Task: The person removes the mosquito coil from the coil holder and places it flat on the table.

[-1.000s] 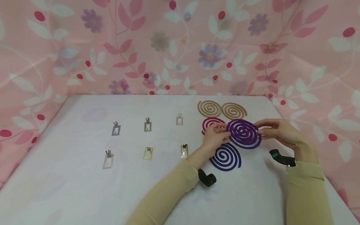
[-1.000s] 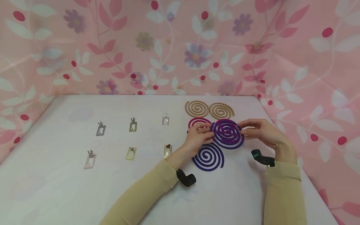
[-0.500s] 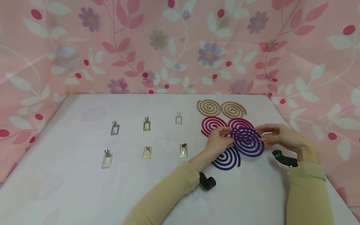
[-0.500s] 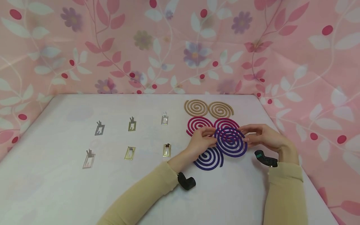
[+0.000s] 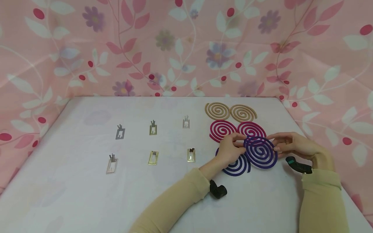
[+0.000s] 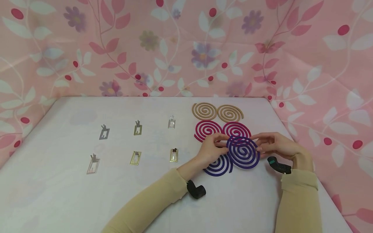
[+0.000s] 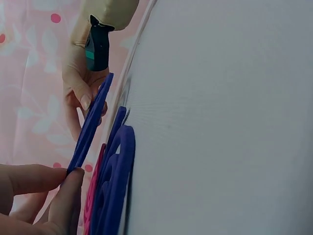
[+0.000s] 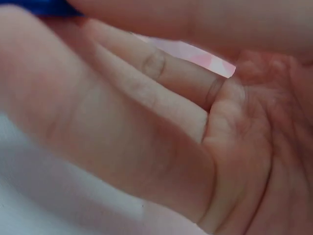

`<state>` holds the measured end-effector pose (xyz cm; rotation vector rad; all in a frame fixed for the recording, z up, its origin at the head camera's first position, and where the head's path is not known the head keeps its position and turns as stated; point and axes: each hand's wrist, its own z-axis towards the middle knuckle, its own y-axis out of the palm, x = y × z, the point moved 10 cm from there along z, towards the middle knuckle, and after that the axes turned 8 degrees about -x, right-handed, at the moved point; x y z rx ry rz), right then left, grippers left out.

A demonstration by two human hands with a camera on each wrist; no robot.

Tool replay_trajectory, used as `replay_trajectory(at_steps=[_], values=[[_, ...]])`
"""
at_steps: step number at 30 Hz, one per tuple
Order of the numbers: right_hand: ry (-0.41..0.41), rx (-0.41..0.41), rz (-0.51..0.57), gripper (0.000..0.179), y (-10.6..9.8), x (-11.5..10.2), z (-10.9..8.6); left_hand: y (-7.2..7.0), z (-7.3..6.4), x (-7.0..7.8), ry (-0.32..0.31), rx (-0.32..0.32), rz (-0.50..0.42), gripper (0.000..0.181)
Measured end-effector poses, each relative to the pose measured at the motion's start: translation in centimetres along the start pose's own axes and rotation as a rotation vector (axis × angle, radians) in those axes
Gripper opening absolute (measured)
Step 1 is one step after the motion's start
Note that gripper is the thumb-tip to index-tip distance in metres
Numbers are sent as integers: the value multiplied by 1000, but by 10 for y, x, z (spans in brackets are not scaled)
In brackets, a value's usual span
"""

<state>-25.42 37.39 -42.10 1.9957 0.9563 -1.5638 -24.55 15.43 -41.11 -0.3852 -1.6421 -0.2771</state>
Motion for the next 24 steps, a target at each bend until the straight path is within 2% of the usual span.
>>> replay_trajectory(at_steps=[2, 10, 16, 24], values=[[2, -11, -12, 41, 0, 0, 0, 2, 0, -1, -12, -7, 12, 33], [78, 46, -169, 34, -4, 1, 1, 10, 0, -2, -25, -64, 116, 29], [119, 73, -180, 30, -7, 4, -1, 13, 0, -1, -9, -84, 175, 31], [172, 69, -160, 26, -10, 11, -6, 19, 0, 2, 29, -138, 178, 32]])
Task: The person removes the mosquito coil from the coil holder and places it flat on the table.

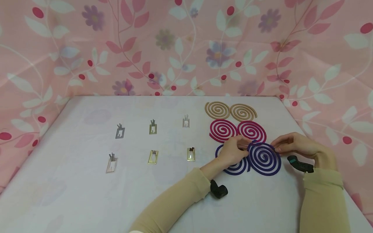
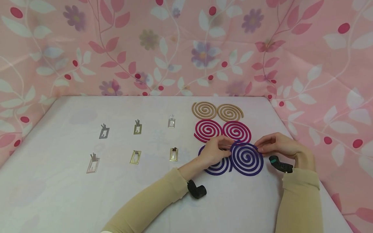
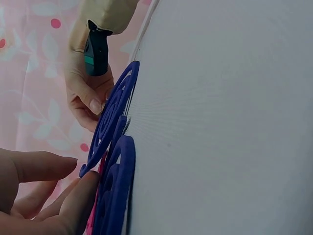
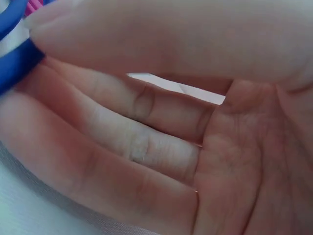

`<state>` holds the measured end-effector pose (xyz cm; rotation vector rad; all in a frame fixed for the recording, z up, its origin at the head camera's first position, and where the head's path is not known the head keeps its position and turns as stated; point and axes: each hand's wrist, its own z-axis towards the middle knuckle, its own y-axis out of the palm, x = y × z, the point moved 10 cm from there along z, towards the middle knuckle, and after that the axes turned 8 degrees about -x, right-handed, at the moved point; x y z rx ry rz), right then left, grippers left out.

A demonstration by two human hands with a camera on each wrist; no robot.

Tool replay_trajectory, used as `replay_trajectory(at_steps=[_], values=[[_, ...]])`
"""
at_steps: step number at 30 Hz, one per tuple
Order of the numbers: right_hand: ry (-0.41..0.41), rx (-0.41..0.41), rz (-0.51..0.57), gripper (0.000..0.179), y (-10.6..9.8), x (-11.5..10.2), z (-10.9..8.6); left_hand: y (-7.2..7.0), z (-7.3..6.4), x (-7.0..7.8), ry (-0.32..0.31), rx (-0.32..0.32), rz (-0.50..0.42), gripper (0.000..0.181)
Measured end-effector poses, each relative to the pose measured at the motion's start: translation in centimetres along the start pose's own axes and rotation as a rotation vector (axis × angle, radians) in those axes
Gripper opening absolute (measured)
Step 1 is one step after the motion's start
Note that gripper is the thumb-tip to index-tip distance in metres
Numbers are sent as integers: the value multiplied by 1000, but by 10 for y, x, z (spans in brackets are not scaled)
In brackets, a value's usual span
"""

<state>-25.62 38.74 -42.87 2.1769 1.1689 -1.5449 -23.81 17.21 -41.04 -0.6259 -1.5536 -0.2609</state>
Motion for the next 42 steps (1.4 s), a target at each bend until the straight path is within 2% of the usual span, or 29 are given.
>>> replay_trajectory(at_steps=[8, 15, 20, 23, 31, 42], values=[[-20, 20, -57, 30, -3, -4, 0, 6, 2, -2, -12, -49, -1, 33], [-23, 29, -48, 36, -6, -3, 0, 4, 0, -1, -26, -29, -12, 33], [-46, 13, -43, 37, -5, -5, 1, 3, -2, 1, -28, -42, -11, 34], [-38, 4, -34, 38, -5, -5, 1, 4, -2, 1, -30, -48, -18, 34], [29, 44, -30, 40, -6, -2, 2, 2, 0, -1, -32, -53, -38, 32], [16, 34, -60, 36, -5, -3, 6, -4, 1, -1, -33, -61, -62, 29]])
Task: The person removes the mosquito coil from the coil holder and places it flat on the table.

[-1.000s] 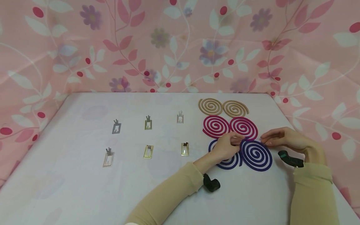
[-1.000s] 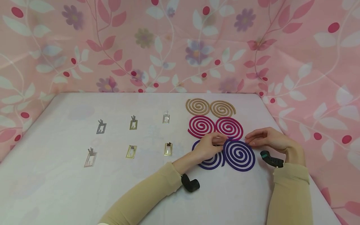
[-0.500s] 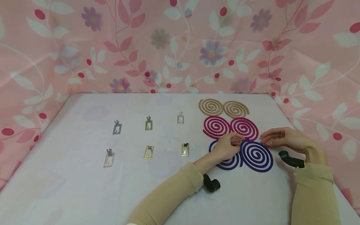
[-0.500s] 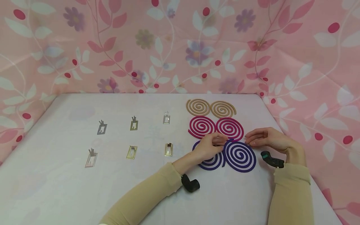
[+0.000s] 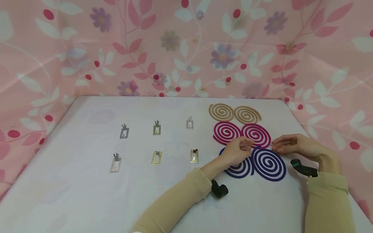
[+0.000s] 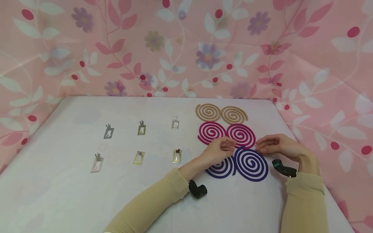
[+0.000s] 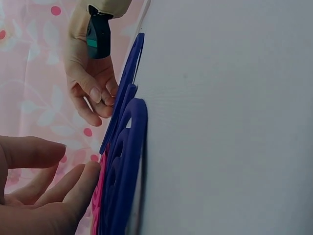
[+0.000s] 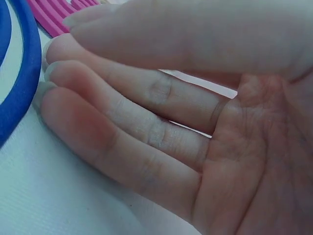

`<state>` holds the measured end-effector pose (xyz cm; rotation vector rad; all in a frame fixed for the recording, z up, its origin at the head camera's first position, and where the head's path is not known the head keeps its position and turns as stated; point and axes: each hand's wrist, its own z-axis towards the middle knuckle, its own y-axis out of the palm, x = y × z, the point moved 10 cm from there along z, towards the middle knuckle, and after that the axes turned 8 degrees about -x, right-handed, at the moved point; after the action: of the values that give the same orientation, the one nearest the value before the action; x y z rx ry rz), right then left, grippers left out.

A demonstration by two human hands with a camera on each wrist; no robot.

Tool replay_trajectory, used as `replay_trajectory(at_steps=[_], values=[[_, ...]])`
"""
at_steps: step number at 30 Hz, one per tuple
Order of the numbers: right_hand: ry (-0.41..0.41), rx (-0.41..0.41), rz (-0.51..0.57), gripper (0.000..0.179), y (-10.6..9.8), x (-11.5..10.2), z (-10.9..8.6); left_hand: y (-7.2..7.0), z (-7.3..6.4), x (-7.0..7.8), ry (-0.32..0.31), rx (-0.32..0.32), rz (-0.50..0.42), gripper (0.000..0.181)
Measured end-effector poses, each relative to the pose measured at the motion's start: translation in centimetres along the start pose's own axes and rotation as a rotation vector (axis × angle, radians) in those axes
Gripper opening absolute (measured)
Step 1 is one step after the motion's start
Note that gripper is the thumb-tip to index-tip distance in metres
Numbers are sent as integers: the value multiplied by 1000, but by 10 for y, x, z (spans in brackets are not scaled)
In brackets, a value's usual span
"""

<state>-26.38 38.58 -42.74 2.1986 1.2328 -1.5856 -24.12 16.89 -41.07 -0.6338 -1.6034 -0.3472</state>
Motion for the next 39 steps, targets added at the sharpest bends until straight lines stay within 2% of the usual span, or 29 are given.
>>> replay_trajectory(at_steps=[11, 16, 19, 24, 28, 31, 33, 36, 39], values=[[55, 36, 17, 37, -5, 14, -15, 3, 2, 8, 42, -15, -16, 27], [80, 149, -20, 35, -14, 15, -23, 2, 2, 9, 57, -16, 1, 28], [86, 189, -49, 36, -17, 11, -27, 1, 2, 8, 50, -20, 11, 29], [32, 235, -101, 39, -25, -2, -26, -3, 3, 8, 51, -9, 35, 29], [-22, 346, -106, 40, -37, -16, -31, -9, 3, 10, 69, -6, 56, 31], [-88, 463, -122, 38, -43, -38, -35, -22, -4, 12, 79, -1, 109, 30], [-96, 538, -149, 39, -44, -55, -39, -36, -11, 15, 91, 3, 160, 30], [-33, 628, -231, 46, -44, -76, -45, -65, -29, 21, 112, 28, 250, 31], [49, 687, -308, 55, -43, -88, -47, -104, -50, 23, 123, 81, 309, 33]])
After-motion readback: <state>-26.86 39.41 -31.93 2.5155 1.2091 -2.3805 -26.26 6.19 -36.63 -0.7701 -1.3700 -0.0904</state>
